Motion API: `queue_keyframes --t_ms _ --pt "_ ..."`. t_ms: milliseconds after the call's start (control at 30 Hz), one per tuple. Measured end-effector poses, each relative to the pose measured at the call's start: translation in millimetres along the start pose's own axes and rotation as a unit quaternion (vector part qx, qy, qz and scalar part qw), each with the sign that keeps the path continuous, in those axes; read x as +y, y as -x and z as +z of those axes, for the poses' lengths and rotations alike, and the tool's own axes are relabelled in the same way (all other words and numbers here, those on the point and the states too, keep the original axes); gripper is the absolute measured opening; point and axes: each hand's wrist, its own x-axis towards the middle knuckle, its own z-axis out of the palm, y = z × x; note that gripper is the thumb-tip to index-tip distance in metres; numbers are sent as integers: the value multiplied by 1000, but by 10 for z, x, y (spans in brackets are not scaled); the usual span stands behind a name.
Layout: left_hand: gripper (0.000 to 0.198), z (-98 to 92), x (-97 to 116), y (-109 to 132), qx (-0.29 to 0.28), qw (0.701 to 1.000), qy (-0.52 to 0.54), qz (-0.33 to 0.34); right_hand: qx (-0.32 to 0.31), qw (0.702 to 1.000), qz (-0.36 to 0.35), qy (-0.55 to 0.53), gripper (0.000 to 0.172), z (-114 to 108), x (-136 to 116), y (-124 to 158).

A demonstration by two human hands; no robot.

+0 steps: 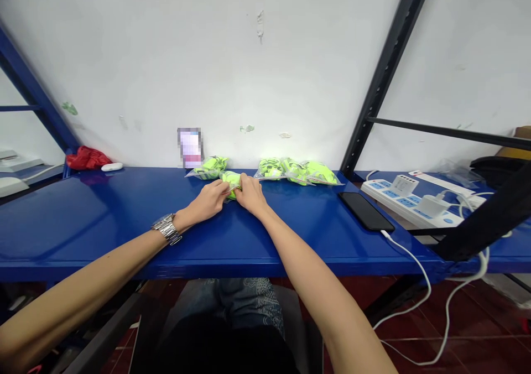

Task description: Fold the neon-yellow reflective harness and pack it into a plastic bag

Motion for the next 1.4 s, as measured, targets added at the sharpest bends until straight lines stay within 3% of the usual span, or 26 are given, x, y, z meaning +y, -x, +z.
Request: queue_keyframes --t_ms 233,400,467,567,667,800,900,1000,1267,1400 --pt "19 75 91 -13 -11 999 -29 19 36 994 95 -33 20 102 24 -107" --pt "16 76 57 -15 12 1000 2 17 38 986 125 -108 13 46 67 -84" --pt "17 67 18 -20 32 999 31 -5 -4 980 96 -173 14 -29 107 -8" --pt "20 54 -19 -22 45 997 66 -22 -81 962 26 -259 35 -148 158 115" --pt "21 45 -20 -27 42 996 83 -1 -69 974 -38 -214 42 -189 163 131" --pt "22 28 -19 -55 26 995 90 28 -46 989 -85 -116 32 -80 95 -5" --pt "24 17 -35 -75 40 995 89 9 -38 998 -28 -28 15 47 -8 -69" --pt "22 20 -34 -66 56 996 68 0 -10 998 56 5 13 138 -160 -61" --pt "21 23 85 -9 42 999 -6 -21 30 967 245 -69 11 225 -471 -94" --pt "20 45 85 3 39 999 -27 -13 39 962 251 -101 10 219 -403 -189"
